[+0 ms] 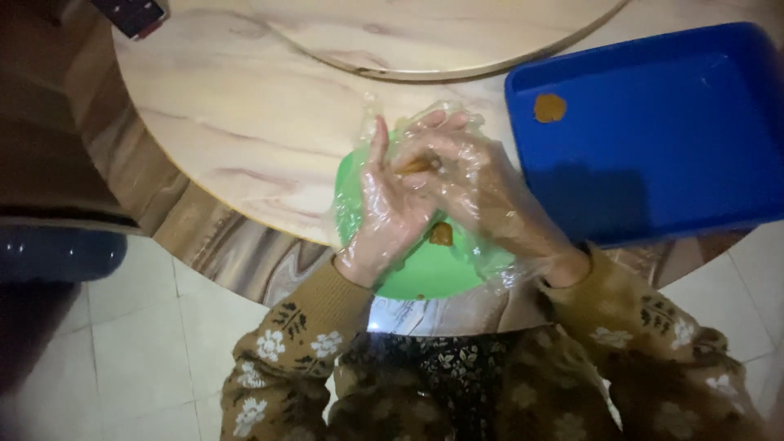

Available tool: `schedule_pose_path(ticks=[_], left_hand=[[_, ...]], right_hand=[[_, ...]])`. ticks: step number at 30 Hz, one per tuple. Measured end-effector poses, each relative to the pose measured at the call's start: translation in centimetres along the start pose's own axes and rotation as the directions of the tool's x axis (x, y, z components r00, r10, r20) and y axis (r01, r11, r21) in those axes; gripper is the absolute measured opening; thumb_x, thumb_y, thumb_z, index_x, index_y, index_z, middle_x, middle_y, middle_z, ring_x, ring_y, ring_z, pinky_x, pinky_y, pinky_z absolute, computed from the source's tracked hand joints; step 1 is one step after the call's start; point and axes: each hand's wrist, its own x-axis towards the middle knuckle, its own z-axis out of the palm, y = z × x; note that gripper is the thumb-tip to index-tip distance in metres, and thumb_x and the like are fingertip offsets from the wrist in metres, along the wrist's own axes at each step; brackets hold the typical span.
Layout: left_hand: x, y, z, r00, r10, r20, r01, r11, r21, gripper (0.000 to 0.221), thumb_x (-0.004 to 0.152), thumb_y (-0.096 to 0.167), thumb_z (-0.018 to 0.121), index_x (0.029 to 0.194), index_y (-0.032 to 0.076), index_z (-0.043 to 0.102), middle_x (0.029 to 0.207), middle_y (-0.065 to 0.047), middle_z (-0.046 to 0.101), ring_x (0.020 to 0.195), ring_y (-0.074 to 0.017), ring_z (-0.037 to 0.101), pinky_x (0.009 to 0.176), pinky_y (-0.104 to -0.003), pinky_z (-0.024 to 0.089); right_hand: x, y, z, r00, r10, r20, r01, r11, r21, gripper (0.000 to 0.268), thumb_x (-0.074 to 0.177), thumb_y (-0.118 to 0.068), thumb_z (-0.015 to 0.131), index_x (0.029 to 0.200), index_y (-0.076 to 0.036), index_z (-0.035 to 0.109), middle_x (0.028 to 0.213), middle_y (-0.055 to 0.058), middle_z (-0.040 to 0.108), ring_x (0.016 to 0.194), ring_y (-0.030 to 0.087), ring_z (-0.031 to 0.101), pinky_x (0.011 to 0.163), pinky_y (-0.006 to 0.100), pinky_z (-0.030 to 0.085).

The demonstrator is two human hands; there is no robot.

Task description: The person is wearing plastic gloves and is portioning a brown dough-like substance from a blue tray, rolling small pieces into balls, and placing them onto a green plate.

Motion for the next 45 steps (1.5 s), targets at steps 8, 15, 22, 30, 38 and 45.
schedule_pose_path(ticks=[8, 15, 22, 30, 38, 45], left_hand=[[0.1, 1.0, -1.6, 0.994, -0.057, 0.091, 0.063, 0.996, -0.06, 0.058, 0.103, 0.059, 0.053, 0.119, 0.004, 0.063, 0.079, -0.002, 0.064, 0.052, -0.0032, 0.051, 0.066, -0.024, 0.065], [-0.2, 0.6, -0.1, 0.996, -0.048, 0.068, 0.04, 0.993, 0.114, 0.067, 0.102, 0.065, 0.045, 0.131, 0.005, 0.056, 0.084, -0.007, 0.068, 0.047, -0.006, 0.046, 0.044, -0.019, 0.048], [1.0, 0.9, -2.7, 0.961, -0.086, 0.261, 0.09, 0.996, -0.002, 0.072, 0.107, 0.068, 0.034, 0.134, 0.004, 0.054, 0.115, -0.016, 0.069, 0.054, -0.0061, 0.056, 0.041, -0.016, 0.044], [1.6, 0.8, -2.7, 0.983, -0.067, 0.168, 0.056, 0.996, 0.065, 0.071, 0.107, 0.066, 0.037, 0.138, 0.003, 0.051, 0.123, -0.021, 0.068, 0.049, -0.0071, 0.052, 0.035, -0.017, 0.037], [1.6, 0.6, -3.0, 0.979, -0.072, 0.191, 0.08, 0.996, -0.037, 0.074, 0.11, 0.07, 0.033, 0.14, 0.005, 0.052, 0.104, -0.017, 0.074, 0.044, -0.0003, 0.047, 0.036, -0.013, 0.039], [3.0, 1.4, -4.8, 0.972, -0.013, 0.234, 0.02, 0.999, -0.028, 0.072, 0.107, 0.064, 0.048, 0.143, 0.001, 0.05, 0.138, -0.023, 0.055, 0.108, -0.0238, 0.056, 0.078, -0.03, 0.04]], right_hand=[[1.2, -2.6, 1.5, 0.695, 0.706, -0.133, -0.637, 0.691, 0.342, 0.059, 0.087, -0.009, 0.056, 0.145, -0.014, 0.048, 0.122, 0.003, 0.061, 0.11, 0.009, 0.068, 0.093, 0.021, 0.055], [-1.3, 2.7, 0.1, 0.972, 0.227, -0.069, -0.203, 0.947, 0.25, 0.047, 0.076, -0.01, 0.085, 0.12, -0.006, 0.07, 0.111, 0.014, 0.069, 0.104, 0.021, 0.068, 0.095, 0.04, 0.057], [-0.7, 7.3, 1.4, 0.964, 0.228, -0.139, -0.198, 0.96, 0.198, 0.024, 0.084, -0.011, 0.083, 0.105, -0.003, 0.075, 0.091, 0.013, 0.071, 0.084, 0.022, 0.071, 0.087, 0.042, 0.057], [-1.3, 8.9, -0.3, 0.98, 0.188, -0.068, -0.166, 0.954, 0.25, 0.024, 0.096, -0.012, 0.068, 0.118, -0.002, 0.065, 0.111, 0.015, 0.066, 0.104, 0.025, 0.066, 0.101, 0.041, 0.053], [-0.2, 2.0, 1.0, 0.993, 0.062, -0.1, -0.039, 0.975, 0.218, 0.032, 0.099, -0.007, 0.065, 0.129, 0.004, 0.059, 0.125, 0.019, 0.062, 0.114, 0.023, 0.059, 0.102, 0.034, 0.051], [-2.2, 3.3, 0.6, 0.999, -0.014, -0.033, 0.003, 0.943, -0.332, 0.04, 0.083, 0.007, 0.075, 0.121, -0.005, 0.075, 0.084, 0.008, 0.07, 0.07, 0.014, 0.063, 0.064, 0.024, 0.054]])
